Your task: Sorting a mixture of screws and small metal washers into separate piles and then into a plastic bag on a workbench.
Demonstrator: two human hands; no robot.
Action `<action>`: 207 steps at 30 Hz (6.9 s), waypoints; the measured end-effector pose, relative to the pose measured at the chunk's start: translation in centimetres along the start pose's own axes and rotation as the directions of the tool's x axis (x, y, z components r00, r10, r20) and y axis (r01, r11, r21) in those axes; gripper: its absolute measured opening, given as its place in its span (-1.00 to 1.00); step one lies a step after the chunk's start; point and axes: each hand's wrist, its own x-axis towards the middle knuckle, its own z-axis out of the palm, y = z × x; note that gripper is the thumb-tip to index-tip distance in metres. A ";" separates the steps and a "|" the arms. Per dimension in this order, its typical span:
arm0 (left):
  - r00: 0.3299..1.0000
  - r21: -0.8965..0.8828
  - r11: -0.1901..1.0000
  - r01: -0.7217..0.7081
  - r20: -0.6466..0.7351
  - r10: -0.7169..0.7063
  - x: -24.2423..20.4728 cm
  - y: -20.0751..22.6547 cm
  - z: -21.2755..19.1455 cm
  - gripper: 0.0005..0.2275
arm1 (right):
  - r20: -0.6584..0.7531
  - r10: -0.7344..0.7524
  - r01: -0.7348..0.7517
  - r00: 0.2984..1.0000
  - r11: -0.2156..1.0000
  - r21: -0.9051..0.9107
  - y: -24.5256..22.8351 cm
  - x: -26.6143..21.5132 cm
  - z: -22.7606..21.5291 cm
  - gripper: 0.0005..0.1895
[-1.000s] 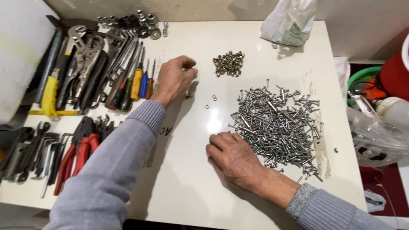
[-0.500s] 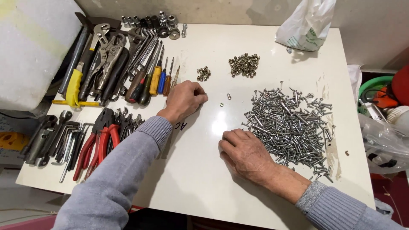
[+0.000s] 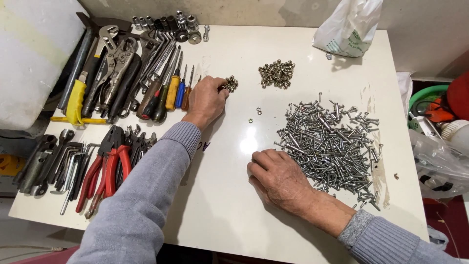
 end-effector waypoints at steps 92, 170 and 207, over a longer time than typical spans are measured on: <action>0.985 -0.155 0.978 0.142 0.118 -0.125 -0.5 2.9 -0.3 -0.76 | -0.066 -0.039 0.037 0.997 0.999 -0.021 -0.2 -0.5 0.1 -0.78; 0.994 0.197 0.977 0.083 0.048 -0.095 3.9 3.9 1.1 -0.67 | -0.171 -0.088 0.083 0.981 0.996 -0.039 -1.2 0.4 -2.5 -0.90; 0.885 -0.404 0.790 0.462 0.274 -0.377 5.6 9.5 1.1 -0.89 | -0.165 -0.083 0.083 0.983 0.997 -0.007 -1.4 0.5 -3.3 -0.86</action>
